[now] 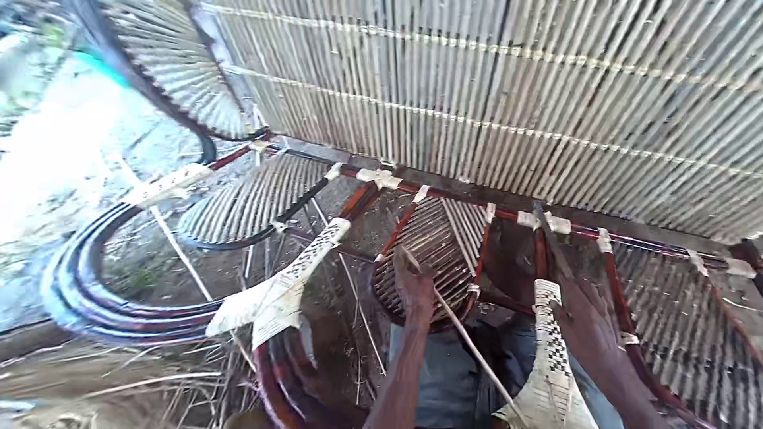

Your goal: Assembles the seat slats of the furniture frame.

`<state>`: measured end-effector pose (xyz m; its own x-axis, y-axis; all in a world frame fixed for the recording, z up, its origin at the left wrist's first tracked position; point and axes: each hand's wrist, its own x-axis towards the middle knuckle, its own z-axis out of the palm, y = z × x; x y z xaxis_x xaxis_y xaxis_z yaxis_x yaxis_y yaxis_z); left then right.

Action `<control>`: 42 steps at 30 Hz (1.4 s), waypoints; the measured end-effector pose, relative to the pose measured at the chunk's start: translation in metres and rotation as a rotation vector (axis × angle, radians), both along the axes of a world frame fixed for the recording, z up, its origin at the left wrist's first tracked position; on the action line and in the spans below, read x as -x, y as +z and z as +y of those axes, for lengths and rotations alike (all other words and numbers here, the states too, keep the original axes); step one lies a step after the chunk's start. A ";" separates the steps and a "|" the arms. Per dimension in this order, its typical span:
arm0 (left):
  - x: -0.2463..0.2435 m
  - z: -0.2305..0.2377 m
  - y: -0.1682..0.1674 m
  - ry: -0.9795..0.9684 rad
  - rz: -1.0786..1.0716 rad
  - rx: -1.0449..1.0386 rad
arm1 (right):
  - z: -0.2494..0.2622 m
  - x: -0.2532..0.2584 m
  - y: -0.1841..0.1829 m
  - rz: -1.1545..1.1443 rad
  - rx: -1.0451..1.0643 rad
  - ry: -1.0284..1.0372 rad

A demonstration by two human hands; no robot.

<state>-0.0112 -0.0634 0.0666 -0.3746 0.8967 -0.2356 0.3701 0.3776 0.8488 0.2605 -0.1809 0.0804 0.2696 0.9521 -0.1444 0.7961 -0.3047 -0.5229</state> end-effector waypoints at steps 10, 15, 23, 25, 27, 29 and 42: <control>-0.001 -0.028 0.085 0.083 -0.999 -0.226 | -0.099 0.075 0.060 0.811 0.187 0.218; 0.010 -0.019 0.099 0.027 -1.140 -0.196 | -0.112 0.061 0.080 1.369 0.317 0.161; -0.001 -0.038 0.112 0.001 -1.132 -0.018 | -0.122 0.066 0.087 1.530 0.374 0.209; -0.010 -0.047 0.117 -0.031 -1.124 0.039 | -0.109 0.069 0.093 1.463 0.387 0.234; -0.020 -0.055 0.119 -0.043 -1.124 0.090 | -0.095 0.073 0.099 1.412 0.412 0.229; -0.024 -0.063 0.117 -0.061 -1.116 0.115 | -0.086 0.078 0.101 1.406 0.437 0.217; -0.024 -0.035 0.116 -0.296 -0.900 0.444 | -0.076 0.102 0.090 1.043 0.567 0.453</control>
<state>0.0129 -0.0985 0.1826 0.3231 0.6885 -0.6493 -0.2007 0.7203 0.6640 0.1587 -0.2568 0.1708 -0.5493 0.6641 -0.5071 0.1781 -0.4999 -0.8476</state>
